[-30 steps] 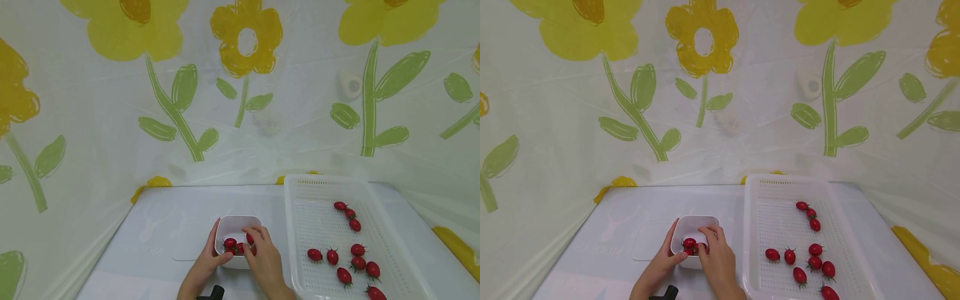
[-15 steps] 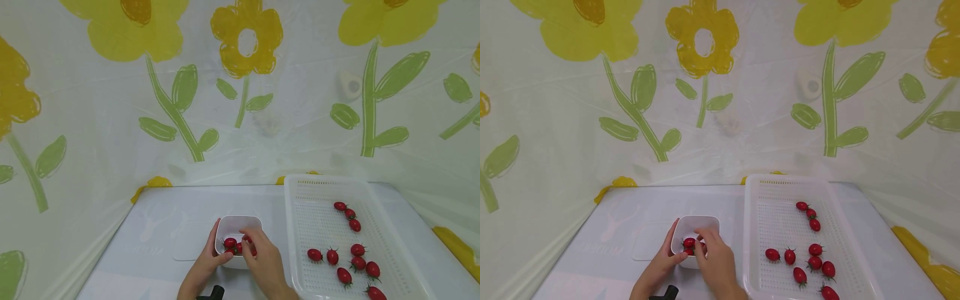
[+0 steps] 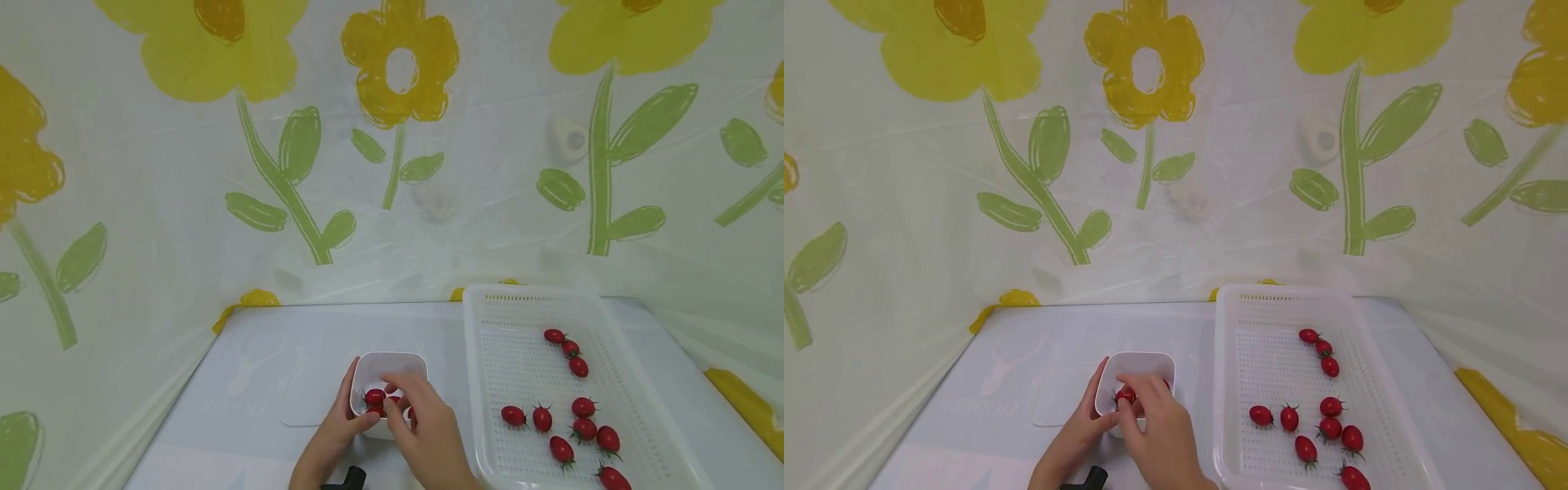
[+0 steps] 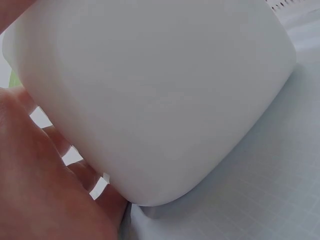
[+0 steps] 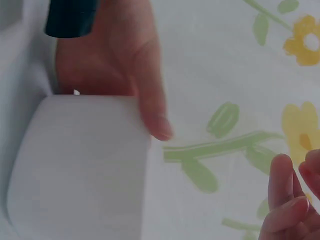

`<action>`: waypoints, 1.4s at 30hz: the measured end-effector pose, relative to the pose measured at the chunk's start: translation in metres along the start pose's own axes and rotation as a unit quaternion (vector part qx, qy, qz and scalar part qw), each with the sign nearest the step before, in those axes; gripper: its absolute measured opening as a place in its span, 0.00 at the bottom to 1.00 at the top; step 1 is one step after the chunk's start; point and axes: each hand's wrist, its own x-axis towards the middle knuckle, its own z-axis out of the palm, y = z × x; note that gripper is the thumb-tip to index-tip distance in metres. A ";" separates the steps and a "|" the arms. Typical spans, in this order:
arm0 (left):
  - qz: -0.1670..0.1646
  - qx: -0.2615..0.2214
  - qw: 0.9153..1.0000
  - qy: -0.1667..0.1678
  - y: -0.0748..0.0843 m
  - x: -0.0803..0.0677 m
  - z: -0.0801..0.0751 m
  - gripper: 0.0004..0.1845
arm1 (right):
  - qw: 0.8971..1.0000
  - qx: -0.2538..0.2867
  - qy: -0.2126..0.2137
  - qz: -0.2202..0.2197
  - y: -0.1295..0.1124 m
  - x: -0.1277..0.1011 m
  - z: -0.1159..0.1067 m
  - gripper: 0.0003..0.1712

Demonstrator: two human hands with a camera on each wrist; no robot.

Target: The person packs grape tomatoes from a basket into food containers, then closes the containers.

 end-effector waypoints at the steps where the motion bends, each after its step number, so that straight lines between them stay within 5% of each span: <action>1: -0.001 0.001 1.000 0.001 0.000 0.000 0.000 0.43 | 1.000 0.009 -0.001 0.007 -0.002 0.001 -0.003 0.21; 14: -0.008 0.012 1.000 0.016 -0.001 0.002 0.001 0.43 | 0.990 0.055 -0.050 0.123 -0.010 0.009 -0.044 0.21; 26: -0.003 0.012 1.000 0.016 -0.004 0.004 -0.001 0.43 | 0.975 0.100 -0.022 0.200 -0.001 0.015 -0.079 0.24; 32: -0.004 0.016 1.000 0.017 -0.002 0.003 0.000 0.43 | 0.973 0.098 -0.043 0.204 0.002 0.010 -0.097 0.24; 42: 0.020 -0.001 1.000 0.002 -0.001 0.000 -0.001 0.43 | 0.985 0.039 -0.084 0.142 0.011 0.010 -0.127 0.24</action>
